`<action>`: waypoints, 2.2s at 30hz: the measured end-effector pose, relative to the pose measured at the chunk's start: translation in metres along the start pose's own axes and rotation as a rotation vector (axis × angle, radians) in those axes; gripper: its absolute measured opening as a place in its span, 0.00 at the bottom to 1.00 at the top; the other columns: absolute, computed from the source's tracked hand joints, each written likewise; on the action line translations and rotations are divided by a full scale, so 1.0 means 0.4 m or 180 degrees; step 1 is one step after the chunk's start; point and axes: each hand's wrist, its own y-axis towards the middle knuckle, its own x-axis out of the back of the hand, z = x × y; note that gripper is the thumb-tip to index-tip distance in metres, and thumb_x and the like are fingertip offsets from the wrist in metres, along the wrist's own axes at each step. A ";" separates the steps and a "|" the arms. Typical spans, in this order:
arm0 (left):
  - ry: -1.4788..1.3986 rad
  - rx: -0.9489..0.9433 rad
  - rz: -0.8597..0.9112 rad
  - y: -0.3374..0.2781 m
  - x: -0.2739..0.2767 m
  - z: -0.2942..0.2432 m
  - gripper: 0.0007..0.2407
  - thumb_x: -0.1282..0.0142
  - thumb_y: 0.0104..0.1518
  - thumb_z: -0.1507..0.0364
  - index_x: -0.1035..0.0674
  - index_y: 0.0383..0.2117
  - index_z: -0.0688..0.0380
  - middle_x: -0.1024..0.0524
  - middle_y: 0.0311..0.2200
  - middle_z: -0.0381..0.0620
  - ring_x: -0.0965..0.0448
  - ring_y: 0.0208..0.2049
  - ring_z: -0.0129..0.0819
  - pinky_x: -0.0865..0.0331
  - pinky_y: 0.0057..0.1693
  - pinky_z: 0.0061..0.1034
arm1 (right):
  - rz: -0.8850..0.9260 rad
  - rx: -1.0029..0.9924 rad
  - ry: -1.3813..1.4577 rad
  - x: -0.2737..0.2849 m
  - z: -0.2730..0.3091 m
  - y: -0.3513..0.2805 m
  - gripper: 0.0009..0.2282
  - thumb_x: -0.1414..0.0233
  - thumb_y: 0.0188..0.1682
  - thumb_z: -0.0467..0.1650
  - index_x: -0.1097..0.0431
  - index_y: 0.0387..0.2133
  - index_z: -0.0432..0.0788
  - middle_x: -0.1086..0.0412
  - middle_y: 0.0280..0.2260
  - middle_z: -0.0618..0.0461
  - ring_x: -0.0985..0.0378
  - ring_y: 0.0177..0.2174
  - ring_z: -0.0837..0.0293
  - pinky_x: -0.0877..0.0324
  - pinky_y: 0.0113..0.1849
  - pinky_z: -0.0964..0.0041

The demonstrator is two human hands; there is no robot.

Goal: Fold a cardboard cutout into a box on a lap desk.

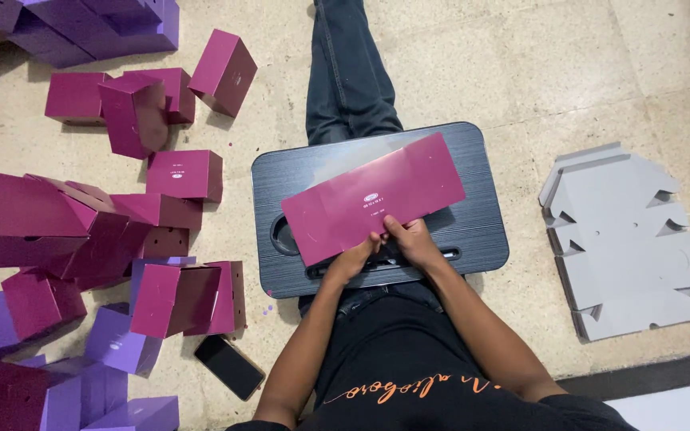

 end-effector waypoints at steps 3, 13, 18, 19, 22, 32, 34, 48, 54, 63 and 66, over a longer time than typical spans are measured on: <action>0.0002 -0.0113 -0.0143 -0.078 0.008 -0.128 0.32 0.83 0.64 0.37 0.29 0.23 0.46 0.35 0.19 0.43 0.31 0.26 0.39 0.36 0.43 0.26 | 0.0084 0.0080 -0.0352 -0.069 0.120 -0.018 0.05 0.37 0.47 0.24 0.24 0.24 0.37 0.28 0.15 0.46 0.27 0.15 0.59 0.29 0.22 0.65; -0.0239 -0.1014 -0.0226 -0.062 -0.003 -0.103 0.28 0.76 0.70 0.46 0.33 0.18 0.49 0.42 0.14 0.34 0.40 0.19 0.27 0.41 0.35 0.18 | -0.0555 0.0219 0.0181 -0.105 0.128 -0.008 0.16 0.44 0.55 0.28 0.31 0.15 0.41 0.43 0.07 0.53 0.42 0.09 0.65 0.38 0.15 0.71; -0.0349 -0.0951 -0.0217 -0.015 -0.018 -0.046 0.27 0.67 0.71 0.48 0.30 0.18 0.50 0.38 0.13 0.37 0.38 0.19 0.26 0.41 0.34 0.19 | -0.0511 0.0100 0.0418 -0.106 0.128 -0.011 0.26 0.54 0.62 0.38 0.33 0.12 0.39 0.41 0.07 0.49 0.35 0.08 0.60 0.35 0.16 0.68; -0.0353 -0.0955 -0.0224 -0.055 -0.012 -0.122 0.27 0.67 0.71 0.48 0.30 0.18 0.50 0.38 0.13 0.37 0.38 0.19 0.26 0.41 0.34 0.19 | -0.0503 0.0101 0.0414 -0.103 0.127 -0.018 0.26 0.54 0.62 0.38 0.33 0.12 0.39 0.41 0.07 0.49 0.35 0.08 0.60 0.35 0.16 0.68; -0.0614 -0.0553 -0.0112 -0.126 0.002 -0.238 0.22 0.53 0.66 0.47 0.27 0.22 0.48 0.29 0.23 0.39 0.29 0.30 0.30 0.34 0.45 0.24 | -0.0433 0.0003 0.0347 -0.088 0.115 -0.027 0.25 0.54 0.62 0.38 0.31 0.14 0.37 0.35 0.09 0.45 0.29 0.11 0.59 0.30 0.17 0.66; -0.0473 -0.0751 0.0007 -0.055 0.003 -0.089 0.26 0.71 0.71 0.48 0.29 0.21 0.49 0.42 0.14 0.35 0.43 0.19 0.25 0.44 0.33 0.19 | -0.0483 0.0292 -0.0511 -0.122 0.180 0.005 0.16 0.33 0.43 0.25 0.31 0.10 0.40 0.40 0.06 0.54 0.42 0.09 0.67 0.44 0.15 0.75; -0.0505 -0.0785 0.0038 -0.067 0.007 -0.106 0.26 0.71 0.72 0.49 0.30 0.21 0.49 0.42 0.14 0.35 0.44 0.18 0.25 0.45 0.32 0.18 | -0.0574 0.0285 -0.0435 -0.128 0.176 -0.001 0.17 0.33 0.44 0.25 0.32 0.09 0.40 0.41 0.05 0.54 0.43 0.08 0.68 0.45 0.15 0.76; 0.0285 0.0585 0.0180 -0.128 0.013 -0.195 0.39 0.85 0.58 0.32 0.22 0.39 0.47 0.23 0.49 0.55 0.31 0.61 0.47 0.47 0.70 0.39 | -0.0225 -0.0249 -0.0833 -0.091 0.129 -0.032 0.27 0.55 0.61 0.40 0.26 0.15 0.34 0.34 0.12 0.49 0.26 0.16 0.57 0.31 0.25 0.68; -0.0148 -0.1133 0.0069 -0.082 0.021 -0.146 0.29 0.81 0.71 0.48 0.32 0.19 0.50 0.40 0.16 0.39 0.38 0.22 0.30 0.37 0.39 0.21 | -0.0337 0.0464 -0.1173 -0.079 0.128 -0.012 0.18 0.36 0.48 0.29 0.29 0.08 0.39 0.40 0.05 0.54 0.39 0.09 0.66 0.43 0.17 0.74; -0.0300 -0.1253 0.0277 -0.085 0.022 -0.155 0.29 0.79 0.71 0.46 0.33 0.18 0.49 0.43 0.15 0.36 0.43 0.21 0.26 0.40 0.37 0.20 | -0.1028 0.0217 -0.0209 -0.135 0.175 -0.019 0.25 0.46 0.58 0.36 0.33 0.09 0.38 0.41 0.06 0.52 0.38 0.08 0.63 0.40 0.16 0.73; -0.0211 -0.1377 0.0244 -0.035 0.009 -0.083 0.31 0.76 0.68 0.43 0.30 0.17 0.51 0.40 0.14 0.39 0.38 0.19 0.28 0.38 0.37 0.20 | -0.1105 0.0133 -0.0022 -0.100 0.107 -0.003 0.30 0.49 0.60 0.43 0.34 0.08 0.37 0.43 0.06 0.51 0.39 0.08 0.63 0.38 0.16 0.72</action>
